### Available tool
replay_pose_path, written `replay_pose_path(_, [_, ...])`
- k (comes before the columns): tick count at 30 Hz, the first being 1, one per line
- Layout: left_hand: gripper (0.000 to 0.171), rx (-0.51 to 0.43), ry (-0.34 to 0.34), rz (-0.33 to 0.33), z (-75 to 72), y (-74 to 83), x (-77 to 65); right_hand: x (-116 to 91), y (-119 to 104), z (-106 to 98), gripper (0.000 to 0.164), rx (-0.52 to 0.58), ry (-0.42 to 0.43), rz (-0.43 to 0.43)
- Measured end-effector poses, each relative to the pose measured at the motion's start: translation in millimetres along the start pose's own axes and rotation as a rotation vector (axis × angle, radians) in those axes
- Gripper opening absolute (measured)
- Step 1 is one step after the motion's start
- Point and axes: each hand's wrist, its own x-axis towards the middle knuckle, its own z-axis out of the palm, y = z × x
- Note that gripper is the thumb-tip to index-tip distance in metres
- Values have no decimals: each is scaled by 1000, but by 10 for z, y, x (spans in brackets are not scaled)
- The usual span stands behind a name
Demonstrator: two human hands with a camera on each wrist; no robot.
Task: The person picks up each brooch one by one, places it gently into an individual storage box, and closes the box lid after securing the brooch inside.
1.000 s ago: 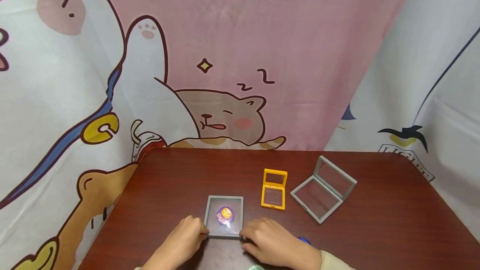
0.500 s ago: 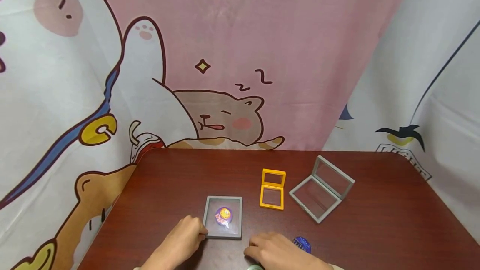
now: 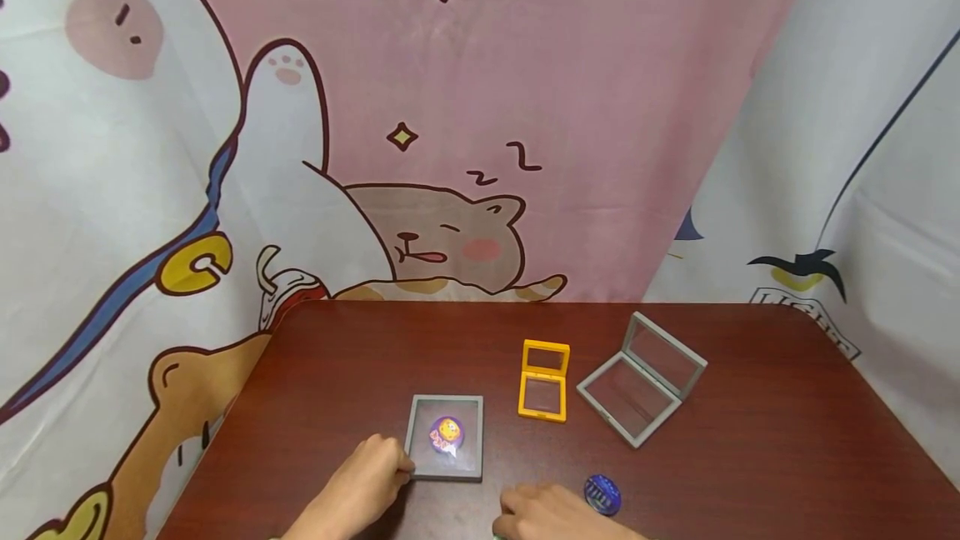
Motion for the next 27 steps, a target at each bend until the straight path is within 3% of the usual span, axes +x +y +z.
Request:
replay_pose_path(7, [33, -34, -24, -5, -12, 42, 3, -10, -11, -17, 18, 89, -57, 26])
replay_pose_path(12, [30, -39, -43, -74, -67, 104, -1, -20, -17, -39, 18, 153, -73, 63])
replay_pose_path(16, [44, 18, -1, -116, -132, 175, 34, -53, -22, -93, 20, 239, -75, 111])
replay_pose_path(21, [56, 58, 75, -90, -180, 251, 142, -92, 4, -192, 31, 381, -95, 151])
replay_pose_path(27, [56, 68, 129, -58, -156, 317, 320, -150, 74, -294, 42, 379, -48, 128])
